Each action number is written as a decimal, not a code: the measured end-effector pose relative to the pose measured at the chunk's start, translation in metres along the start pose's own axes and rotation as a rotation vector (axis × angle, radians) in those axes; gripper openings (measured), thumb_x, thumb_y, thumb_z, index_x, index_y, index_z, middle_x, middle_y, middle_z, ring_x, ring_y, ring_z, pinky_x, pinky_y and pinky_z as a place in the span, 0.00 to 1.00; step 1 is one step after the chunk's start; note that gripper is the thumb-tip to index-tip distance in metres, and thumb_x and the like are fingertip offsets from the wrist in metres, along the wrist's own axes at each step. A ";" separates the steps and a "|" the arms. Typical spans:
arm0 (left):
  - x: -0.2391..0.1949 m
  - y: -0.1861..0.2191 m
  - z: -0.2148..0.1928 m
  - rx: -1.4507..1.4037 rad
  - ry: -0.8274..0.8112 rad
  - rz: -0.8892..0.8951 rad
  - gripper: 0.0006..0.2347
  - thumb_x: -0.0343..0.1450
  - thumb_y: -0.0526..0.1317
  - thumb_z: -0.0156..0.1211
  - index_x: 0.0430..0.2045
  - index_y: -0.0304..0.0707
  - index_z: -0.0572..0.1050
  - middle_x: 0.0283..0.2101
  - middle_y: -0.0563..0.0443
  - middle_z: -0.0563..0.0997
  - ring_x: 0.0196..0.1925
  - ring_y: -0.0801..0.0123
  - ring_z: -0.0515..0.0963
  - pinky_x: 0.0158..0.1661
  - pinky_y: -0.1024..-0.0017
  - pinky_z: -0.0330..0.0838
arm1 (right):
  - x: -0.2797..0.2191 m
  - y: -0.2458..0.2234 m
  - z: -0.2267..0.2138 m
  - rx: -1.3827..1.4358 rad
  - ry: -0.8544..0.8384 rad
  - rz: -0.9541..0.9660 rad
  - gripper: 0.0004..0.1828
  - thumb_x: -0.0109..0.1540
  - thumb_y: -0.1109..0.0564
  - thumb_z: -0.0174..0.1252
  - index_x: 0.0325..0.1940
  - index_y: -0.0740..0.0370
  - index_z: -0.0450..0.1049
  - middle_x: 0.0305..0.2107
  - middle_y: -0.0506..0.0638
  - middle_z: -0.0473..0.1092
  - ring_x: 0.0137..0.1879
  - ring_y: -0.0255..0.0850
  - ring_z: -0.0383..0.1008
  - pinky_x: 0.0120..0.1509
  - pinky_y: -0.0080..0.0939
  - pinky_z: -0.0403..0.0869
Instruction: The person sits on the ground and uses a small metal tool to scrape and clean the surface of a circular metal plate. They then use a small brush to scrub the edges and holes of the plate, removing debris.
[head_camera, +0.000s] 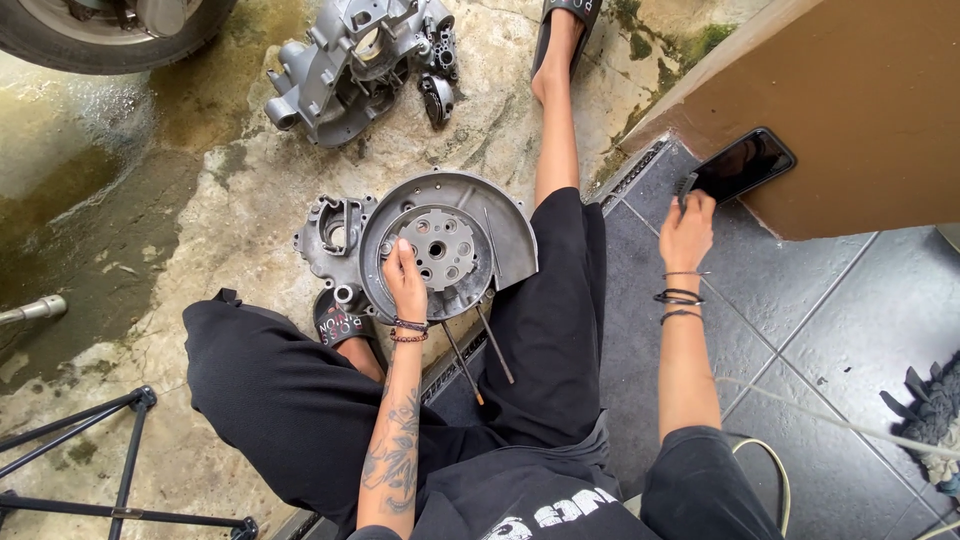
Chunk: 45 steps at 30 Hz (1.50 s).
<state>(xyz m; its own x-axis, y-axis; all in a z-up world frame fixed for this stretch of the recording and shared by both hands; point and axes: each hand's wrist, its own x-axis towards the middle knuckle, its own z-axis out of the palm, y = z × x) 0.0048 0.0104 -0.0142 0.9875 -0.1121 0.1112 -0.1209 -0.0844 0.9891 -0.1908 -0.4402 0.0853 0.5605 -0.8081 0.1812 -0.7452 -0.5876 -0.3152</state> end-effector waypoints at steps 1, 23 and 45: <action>0.000 0.001 0.001 0.000 -0.001 -0.001 0.19 0.83 0.43 0.40 0.35 0.28 0.78 0.32 0.40 0.81 0.43 0.72 0.76 0.47 0.65 0.72 | -0.008 -0.018 -0.003 -0.001 -0.001 0.001 0.15 0.72 0.49 0.51 0.51 0.62 0.74 0.57 0.52 0.66 0.47 0.66 0.78 0.48 0.66 0.77; -0.002 0.026 0.004 -0.004 0.023 -0.008 0.19 0.83 0.43 0.40 0.31 0.29 0.77 0.27 0.43 0.78 0.36 0.74 0.74 0.43 0.69 0.70 | -0.181 -0.287 -0.064 0.701 -0.354 -0.351 0.15 0.68 0.64 0.48 0.56 0.54 0.74 0.22 0.51 0.74 0.33 0.52 0.78 0.42 0.48 0.76; 0.002 0.092 0.004 0.068 0.066 0.004 0.21 0.80 0.46 0.47 0.45 0.16 0.77 0.48 0.19 0.78 0.59 0.31 0.73 0.60 0.48 0.65 | -0.204 -0.296 -0.101 0.590 -0.447 -0.398 0.12 0.69 0.62 0.52 0.54 0.58 0.76 0.32 0.55 0.79 0.39 0.52 0.81 0.44 0.46 0.78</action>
<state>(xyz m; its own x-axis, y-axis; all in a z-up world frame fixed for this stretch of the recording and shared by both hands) -0.0050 -0.0020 0.0762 0.9913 -0.0470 0.1231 -0.1288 -0.1513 0.9801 -0.1211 -0.1051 0.2357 0.9245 -0.3796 0.0346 -0.2205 -0.6067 -0.7638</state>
